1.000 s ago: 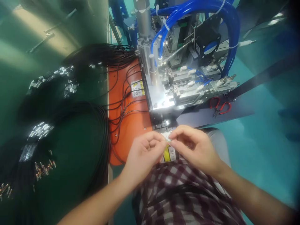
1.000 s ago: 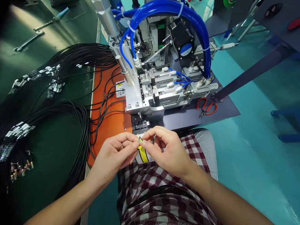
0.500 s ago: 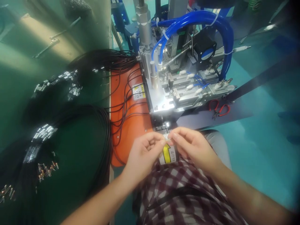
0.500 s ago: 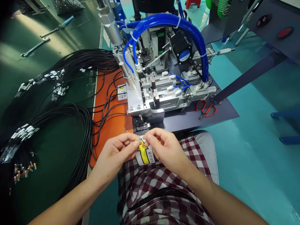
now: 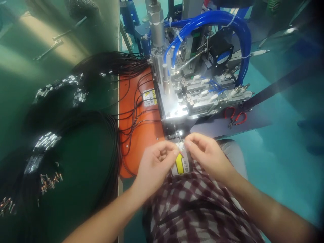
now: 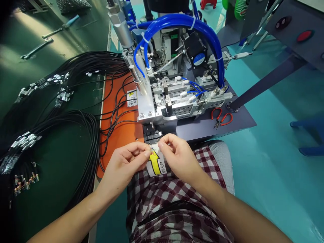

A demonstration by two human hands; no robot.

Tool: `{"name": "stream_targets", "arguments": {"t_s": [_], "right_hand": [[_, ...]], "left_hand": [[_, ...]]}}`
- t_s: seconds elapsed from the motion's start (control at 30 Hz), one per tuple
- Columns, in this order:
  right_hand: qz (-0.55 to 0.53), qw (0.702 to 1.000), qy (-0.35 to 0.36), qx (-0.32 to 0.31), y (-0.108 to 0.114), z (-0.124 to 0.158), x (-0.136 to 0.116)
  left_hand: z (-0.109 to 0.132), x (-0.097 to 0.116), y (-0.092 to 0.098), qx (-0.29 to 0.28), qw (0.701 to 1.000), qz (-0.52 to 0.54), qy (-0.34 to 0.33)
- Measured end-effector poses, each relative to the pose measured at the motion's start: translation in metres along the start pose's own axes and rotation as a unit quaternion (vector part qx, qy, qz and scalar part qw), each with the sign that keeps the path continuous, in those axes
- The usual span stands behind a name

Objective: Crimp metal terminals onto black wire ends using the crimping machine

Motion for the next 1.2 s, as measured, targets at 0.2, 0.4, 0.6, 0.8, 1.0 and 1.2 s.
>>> {"name": "stream_targets", "arguments": {"t_s": [0.2,0.4,0.6,0.8,1.0,1.2], "right_hand": [[0.010,1.000,0.003,-0.018,-0.001,0.003,-0.001],[0.016,1.000,-0.018,-0.015,-0.004,0.003,0.003],[-0.006,0.999,-0.049,-0.014,-0.005,0.004,0.005],[-0.022,0.997,-0.064,-0.020,-0.007,0.005,0.008],[-0.086,0.991,-0.098,-0.029,-0.011,0.007,0.012],[-0.114,0.986,-0.113,-0.037,-0.013,0.007,0.012]], "left_hand": [[0.000,0.002,-0.001,-0.001,1.000,-0.005,-0.004],[0.001,0.001,-0.001,0.005,1.000,0.003,-0.004],[0.002,0.006,-0.002,0.020,1.000,0.009,-0.016],[0.003,0.010,-0.002,0.026,0.999,0.006,-0.025],[0.005,0.006,-0.001,0.036,0.999,0.033,-0.024],[0.005,0.006,-0.001,0.040,0.998,0.037,-0.026]]}}
Point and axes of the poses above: each hand's wrist, its own z-axis away from the middle knuckle, its own y-axis out of the back of the hand, x = y × z, the point moved 9 cm from there along -z, towards the middle knuckle, and after that the axes turned 1 degree about -y, right-handed, at the moved point
